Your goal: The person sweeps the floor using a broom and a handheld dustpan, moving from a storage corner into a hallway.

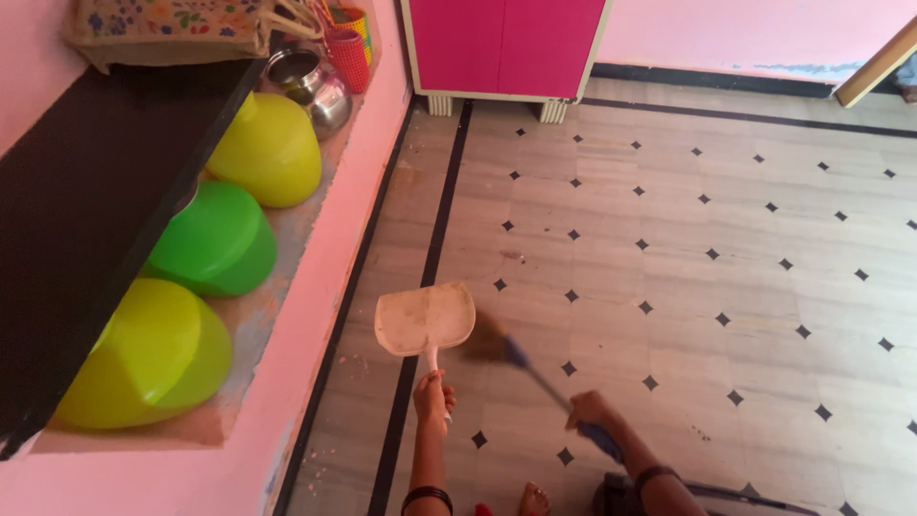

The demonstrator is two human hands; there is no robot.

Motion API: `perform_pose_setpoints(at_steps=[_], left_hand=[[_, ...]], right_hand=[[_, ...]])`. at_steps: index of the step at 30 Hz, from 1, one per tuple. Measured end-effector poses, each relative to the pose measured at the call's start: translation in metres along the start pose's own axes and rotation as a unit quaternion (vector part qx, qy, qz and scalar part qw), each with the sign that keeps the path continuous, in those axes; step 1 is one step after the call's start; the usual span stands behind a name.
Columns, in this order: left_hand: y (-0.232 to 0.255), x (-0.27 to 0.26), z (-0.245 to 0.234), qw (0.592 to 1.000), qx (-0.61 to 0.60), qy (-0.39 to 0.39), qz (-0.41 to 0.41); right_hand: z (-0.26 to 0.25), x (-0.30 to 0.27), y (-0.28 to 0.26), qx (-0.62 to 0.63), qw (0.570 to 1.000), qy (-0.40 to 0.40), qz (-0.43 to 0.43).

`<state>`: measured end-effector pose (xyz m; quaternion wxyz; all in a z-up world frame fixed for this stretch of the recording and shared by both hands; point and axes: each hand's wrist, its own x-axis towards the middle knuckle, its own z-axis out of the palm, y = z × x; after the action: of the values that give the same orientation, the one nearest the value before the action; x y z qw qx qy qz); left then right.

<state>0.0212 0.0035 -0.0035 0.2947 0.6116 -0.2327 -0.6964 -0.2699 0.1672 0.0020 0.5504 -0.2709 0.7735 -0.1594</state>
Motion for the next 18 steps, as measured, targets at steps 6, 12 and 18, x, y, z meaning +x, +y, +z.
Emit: perform_pose_setpoints(at_steps=[6,12,18], left_hand=[[-0.001,-0.007,-0.026,1.0,0.011,0.002,-0.006],[0.006,-0.009,-0.026,1.0,-0.007,0.022,0.002],[0.009,-0.012,-0.029,0.998,-0.049,0.023,-0.004]], right_hand=[[0.023,0.012,-0.029,-0.091,0.987,0.134,-0.012],[0.078,-0.002,-0.034,-0.076,0.991,0.071,-0.079],[0.141,-0.015,-0.048,0.02,0.988,-0.148,-0.047]])
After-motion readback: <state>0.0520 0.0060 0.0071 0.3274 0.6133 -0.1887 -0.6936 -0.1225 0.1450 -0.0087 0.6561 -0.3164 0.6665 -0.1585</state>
